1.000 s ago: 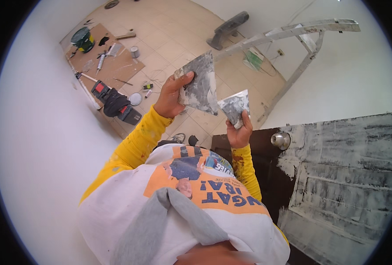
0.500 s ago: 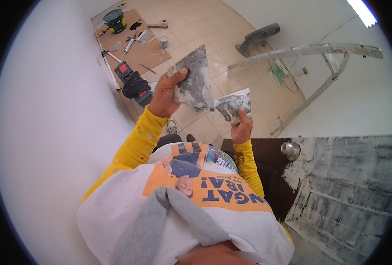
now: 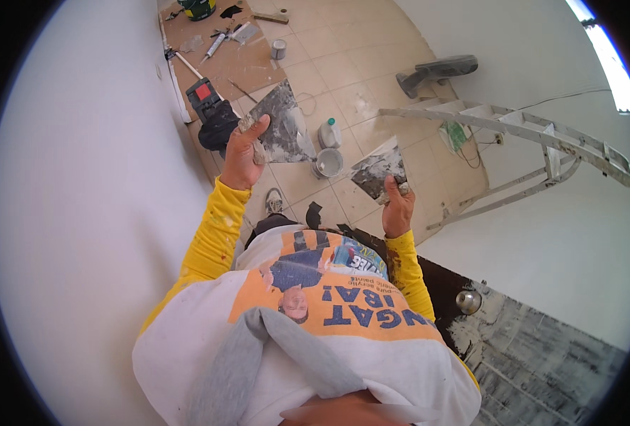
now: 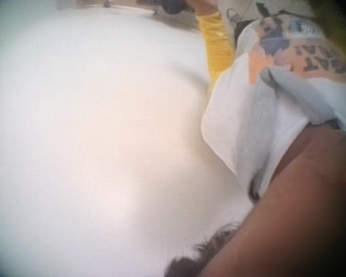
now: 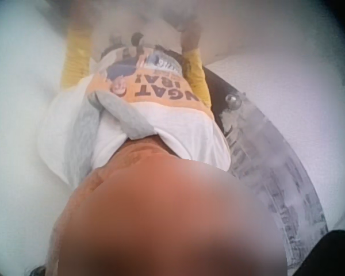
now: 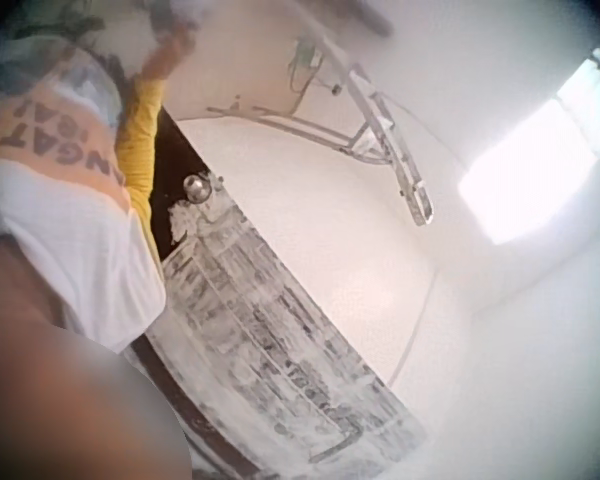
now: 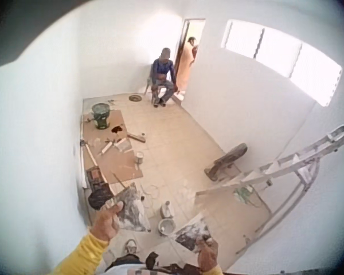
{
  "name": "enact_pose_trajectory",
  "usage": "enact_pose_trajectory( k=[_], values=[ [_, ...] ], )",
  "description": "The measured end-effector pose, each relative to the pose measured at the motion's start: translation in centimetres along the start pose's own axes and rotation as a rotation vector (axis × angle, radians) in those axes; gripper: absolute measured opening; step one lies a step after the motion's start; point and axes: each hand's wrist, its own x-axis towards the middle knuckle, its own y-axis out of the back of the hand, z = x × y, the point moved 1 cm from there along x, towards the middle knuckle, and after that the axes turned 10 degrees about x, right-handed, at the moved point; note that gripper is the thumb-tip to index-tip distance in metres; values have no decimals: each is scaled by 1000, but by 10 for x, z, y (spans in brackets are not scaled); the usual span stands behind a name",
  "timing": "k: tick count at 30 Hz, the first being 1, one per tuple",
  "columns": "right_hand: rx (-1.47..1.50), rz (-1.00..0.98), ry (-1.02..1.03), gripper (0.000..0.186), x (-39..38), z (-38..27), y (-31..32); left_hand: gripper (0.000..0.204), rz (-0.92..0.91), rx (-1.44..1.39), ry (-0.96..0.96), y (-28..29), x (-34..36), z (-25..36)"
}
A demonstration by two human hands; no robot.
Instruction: The person applies white plaster to a wooden door using a putty knife and a hawk. They repeatedly scoop plaster from the hawk and spread it across the door surface, smoothing the material into the grooves.
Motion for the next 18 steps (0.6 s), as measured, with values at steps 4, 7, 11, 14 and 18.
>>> enact_pose_trajectory(
  k=[4, 7, 11, 14, 18],
  values=[
    [-86, -17, -12, 30, 30, 24, -6, 26, 42, -73, 177, 0, 23, -23],
    [70, 110, -81, 35, 50, 22, -42, 26, 95, -59, 278, -2, 47, -65],
    [-111, -31, -39, 51, 76, 32, -53, 27, 184, 153, 211, -3, 81, -134],
    [-165, -108, -190, 48, 93, 75, -21, 27, 186, 208, 206, 1, 115, -167],
    [-531, -368, -464, 44, 124, 134, 32, 28, 170, 160, 321, 39, 159, -230]
  ],
)
